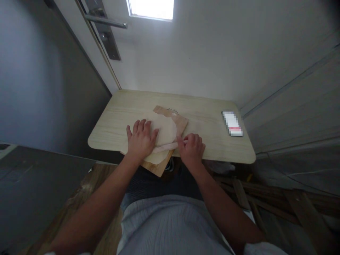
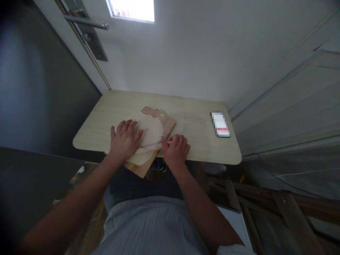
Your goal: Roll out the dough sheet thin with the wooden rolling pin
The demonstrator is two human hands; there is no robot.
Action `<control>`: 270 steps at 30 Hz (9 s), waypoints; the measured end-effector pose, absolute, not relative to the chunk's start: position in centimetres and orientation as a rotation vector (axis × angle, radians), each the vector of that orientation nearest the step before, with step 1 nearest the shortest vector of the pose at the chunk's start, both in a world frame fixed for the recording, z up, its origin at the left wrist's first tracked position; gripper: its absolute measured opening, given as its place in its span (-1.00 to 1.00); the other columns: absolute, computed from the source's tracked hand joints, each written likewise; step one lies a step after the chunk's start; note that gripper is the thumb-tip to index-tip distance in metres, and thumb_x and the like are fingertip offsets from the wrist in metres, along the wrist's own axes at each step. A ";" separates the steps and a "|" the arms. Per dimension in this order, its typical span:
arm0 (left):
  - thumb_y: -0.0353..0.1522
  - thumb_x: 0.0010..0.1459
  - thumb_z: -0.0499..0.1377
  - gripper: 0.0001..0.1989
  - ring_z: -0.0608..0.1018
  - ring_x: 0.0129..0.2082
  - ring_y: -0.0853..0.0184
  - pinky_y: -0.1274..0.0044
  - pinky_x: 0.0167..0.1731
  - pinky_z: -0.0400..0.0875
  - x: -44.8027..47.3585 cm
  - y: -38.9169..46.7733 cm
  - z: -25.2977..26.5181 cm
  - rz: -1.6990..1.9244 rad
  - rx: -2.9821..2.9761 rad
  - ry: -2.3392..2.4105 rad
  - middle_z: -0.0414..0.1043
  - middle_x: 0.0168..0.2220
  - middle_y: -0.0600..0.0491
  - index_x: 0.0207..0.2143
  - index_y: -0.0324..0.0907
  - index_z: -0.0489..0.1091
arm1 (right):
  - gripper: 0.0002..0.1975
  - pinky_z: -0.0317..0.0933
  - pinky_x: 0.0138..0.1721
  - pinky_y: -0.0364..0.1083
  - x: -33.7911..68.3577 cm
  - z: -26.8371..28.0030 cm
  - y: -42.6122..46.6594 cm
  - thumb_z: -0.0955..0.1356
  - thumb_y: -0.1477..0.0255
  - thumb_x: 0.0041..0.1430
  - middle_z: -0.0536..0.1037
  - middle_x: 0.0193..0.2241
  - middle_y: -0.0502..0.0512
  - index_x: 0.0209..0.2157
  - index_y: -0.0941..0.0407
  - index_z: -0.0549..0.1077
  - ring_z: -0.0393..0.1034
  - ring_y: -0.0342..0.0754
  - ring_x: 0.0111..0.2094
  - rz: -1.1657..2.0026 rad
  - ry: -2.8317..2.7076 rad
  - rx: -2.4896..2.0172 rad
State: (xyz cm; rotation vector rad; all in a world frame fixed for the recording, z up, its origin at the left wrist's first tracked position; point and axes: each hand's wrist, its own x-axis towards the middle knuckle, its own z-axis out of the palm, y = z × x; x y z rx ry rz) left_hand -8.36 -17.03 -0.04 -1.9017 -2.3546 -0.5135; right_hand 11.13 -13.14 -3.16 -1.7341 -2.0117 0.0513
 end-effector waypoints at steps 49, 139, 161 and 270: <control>0.06 -0.06 0.34 -0.51 0.58 -0.44 0.34 0.54 -0.37 0.43 -4.2 -27.4 -4.1 -2.685 -0.765 -3.383 0.60 -0.41 -0.04 -0.42 -0.21 0.53 | -0.66 0.10 -0.41 -0.08 17.7 -0.1 -16.1 0.33 0.08 0.22 0.53 -0.52 0.05 -0.45 0.04 0.46 0.38 0.00 -0.45 0.867 -2.113 -1.718; -0.15 0.07 0.28 -0.75 0.41 -0.55 0.47 0.65 -0.56 0.28 -13.5 -11.1 12.9 -2.089 -1.622 -2.107 0.43 -0.52 0.16 -0.34 -0.15 0.51 | -0.71 0.13 -0.41 -0.14 11.1 11.9 0.7 0.42 0.21 0.15 0.42 -0.52 -0.03 -0.37 0.18 0.50 0.25 -0.15 -0.47 0.581 -1.932 -0.958; -0.24 0.08 0.20 -0.77 0.36 -0.51 0.35 0.56 -0.50 0.19 -14.9 -8.0 -0.2 -1.797 -1.424 -2.760 0.37 -0.57 0.09 -0.54 -0.17 0.40 | -0.83 0.31 -0.46 -0.14 6.5 2.2 5.3 0.49 0.43 0.00 0.49 -0.63 0.06 -0.52 0.16 0.46 0.43 -0.08 -0.55 1.092 -2.082 -1.494; -0.42 0.07 0.23 -0.95 0.50 -0.64 0.41 0.56 -0.56 0.44 -12.2 -11.8 1.5 -1.757 -1.456 -3.315 0.46 -0.55 0.12 -0.36 -0.20 0.43 | -0.67 0.31 -0.44 -0.14 15.0 2.0 4.8 0.42 0.60 -0.10 0.60 -0.39 0.09 -0.20 0.18 0.55 0.41 -0.11 -0.49 1.269 -1.730 -1.724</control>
